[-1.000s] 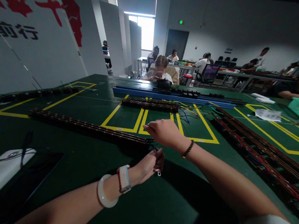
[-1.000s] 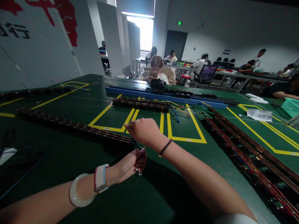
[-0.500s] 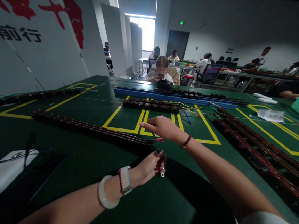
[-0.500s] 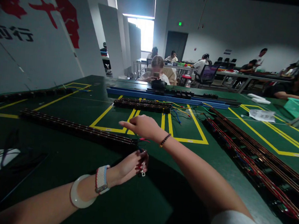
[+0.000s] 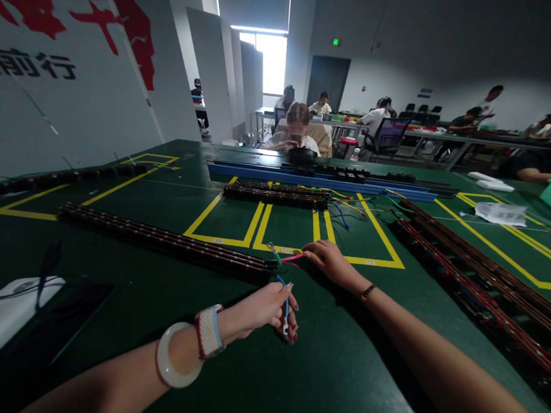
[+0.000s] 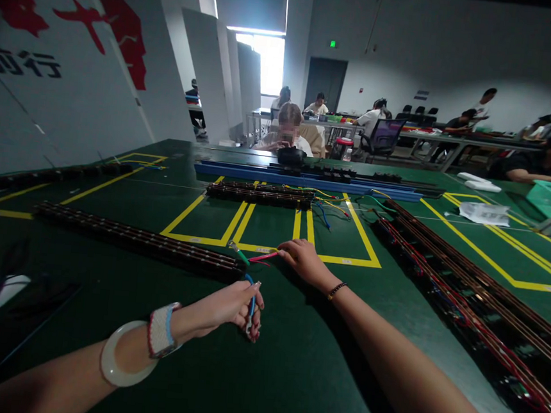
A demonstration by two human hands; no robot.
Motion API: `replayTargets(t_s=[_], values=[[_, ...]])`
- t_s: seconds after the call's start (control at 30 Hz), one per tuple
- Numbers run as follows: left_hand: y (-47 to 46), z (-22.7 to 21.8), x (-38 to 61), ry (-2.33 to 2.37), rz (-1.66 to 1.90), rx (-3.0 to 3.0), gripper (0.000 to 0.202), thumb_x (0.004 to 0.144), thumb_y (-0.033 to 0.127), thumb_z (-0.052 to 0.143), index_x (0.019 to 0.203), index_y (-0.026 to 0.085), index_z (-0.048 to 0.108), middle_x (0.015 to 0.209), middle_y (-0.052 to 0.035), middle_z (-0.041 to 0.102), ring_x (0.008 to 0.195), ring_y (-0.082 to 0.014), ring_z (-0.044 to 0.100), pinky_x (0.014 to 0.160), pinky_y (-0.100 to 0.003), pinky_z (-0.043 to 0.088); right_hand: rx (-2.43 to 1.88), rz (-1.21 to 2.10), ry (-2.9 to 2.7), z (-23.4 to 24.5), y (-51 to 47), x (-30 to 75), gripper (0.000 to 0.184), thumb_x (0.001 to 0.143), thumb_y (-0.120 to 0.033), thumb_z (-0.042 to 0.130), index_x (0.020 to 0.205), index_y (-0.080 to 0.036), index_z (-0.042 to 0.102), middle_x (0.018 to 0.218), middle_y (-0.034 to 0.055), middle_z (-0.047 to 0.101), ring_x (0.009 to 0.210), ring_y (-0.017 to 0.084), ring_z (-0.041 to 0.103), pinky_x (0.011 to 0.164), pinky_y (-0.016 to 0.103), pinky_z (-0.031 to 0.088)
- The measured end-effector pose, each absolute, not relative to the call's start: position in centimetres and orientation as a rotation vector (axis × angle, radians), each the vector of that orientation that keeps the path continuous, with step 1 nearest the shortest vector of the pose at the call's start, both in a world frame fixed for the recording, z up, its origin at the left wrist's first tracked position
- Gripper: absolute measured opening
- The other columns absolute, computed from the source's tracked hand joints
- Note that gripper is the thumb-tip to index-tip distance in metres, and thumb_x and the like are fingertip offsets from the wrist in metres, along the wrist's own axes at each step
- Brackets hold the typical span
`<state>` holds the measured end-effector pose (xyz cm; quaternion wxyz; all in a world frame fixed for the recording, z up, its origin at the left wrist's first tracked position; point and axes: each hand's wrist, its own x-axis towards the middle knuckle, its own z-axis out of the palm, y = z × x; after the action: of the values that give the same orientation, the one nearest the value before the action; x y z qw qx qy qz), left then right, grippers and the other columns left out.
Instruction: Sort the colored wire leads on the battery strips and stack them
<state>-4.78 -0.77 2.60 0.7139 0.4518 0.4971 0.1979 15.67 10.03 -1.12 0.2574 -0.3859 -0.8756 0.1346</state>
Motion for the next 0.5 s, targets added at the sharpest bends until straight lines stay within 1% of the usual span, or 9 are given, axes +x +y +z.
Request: replayTargets(t_s=[0.13,0.2,0.3,0.4,0.5], values=[[0.1,3.8,-5.5,1.177,0.187,1.203,0.036,0.094,0.045,0.027,0.084,0.015,0.046,0.055,-0.0012,0.059,0.049,-0.0152,0.059,0.055,-0.029,0.047,-1.07,0.42,-2.362,-1.5,10.5,15.6,0.027,0.094,-0.038,0.046,0.096,-0.017,0.063,0.093,0.0081,0.065,0.088,0.02,0.055,0.082,0.034,0.04],[0.4,3.6,-5.9,1.197,0.124,1.264,0.039,0.092,0.048,0.029,0.078,0.016,0.046,0.051,0.0003,0.056,0.044,-0.0137,0.056,0.051,-0.027,0.044,-1.077,0.439,-2.353,-1.5,10.5,15.6,0.027,0.094,-0.038,0.047,0.094,-0.017,0.063,0.091,0.0078,0.065,0.086,0.02,0.055,0.08,0.033,0.041],[0.8,2.5,-6.7,1.196,0.128,1.262,0.041,0.088,0.055,0.037,0.073,0.017,0.045,0.045,0.0044,0.05,0.036,-0.0095,0.047,0.044,-0.022,0.039,-1.082,0.451,-2.341,-1.4,10.4,15.6,0.025,0.093,-0.036,0.048,0.094,-0.017,0.063,0.09,0.0074,0.065,0.084,0.019,0.056,0.079,0.032,0.04],[1.3,1.0,-7.7,1.137,0.15,1.209,0.041,0.085,0.055,0.045,0.071,0.017,0.046,0.044,0.0069,0.046,0.033,-0.0066,0.041,0.04,-0.021,0.035,-1.093,0.449,-2.335,-1.3,10.3,15.5,0.023,0.092,-0.035,0.05,0.094,-0.017,0.064,0.089,0.0072,0.065,0.084,0.02,0.056,0.078,0.032,0.04],[1.7,0.1,-8.1,1.11,0.149,1.198,0.042,0.082,0.056,0.049,0.069,0.016,0.047,0.045,0.0063,0.048,0.034,-0.0065,0.043,0.041,-0.021,0.037,-1.093,0.463,-2.338,-1.3,10.2,15.5,0.024,0.092,-0.036,0.049,0.093,-0.017,0.064,0.089,0.0072,0.065,0.083,0.019,0.056,0.078,0.032,0.04]])
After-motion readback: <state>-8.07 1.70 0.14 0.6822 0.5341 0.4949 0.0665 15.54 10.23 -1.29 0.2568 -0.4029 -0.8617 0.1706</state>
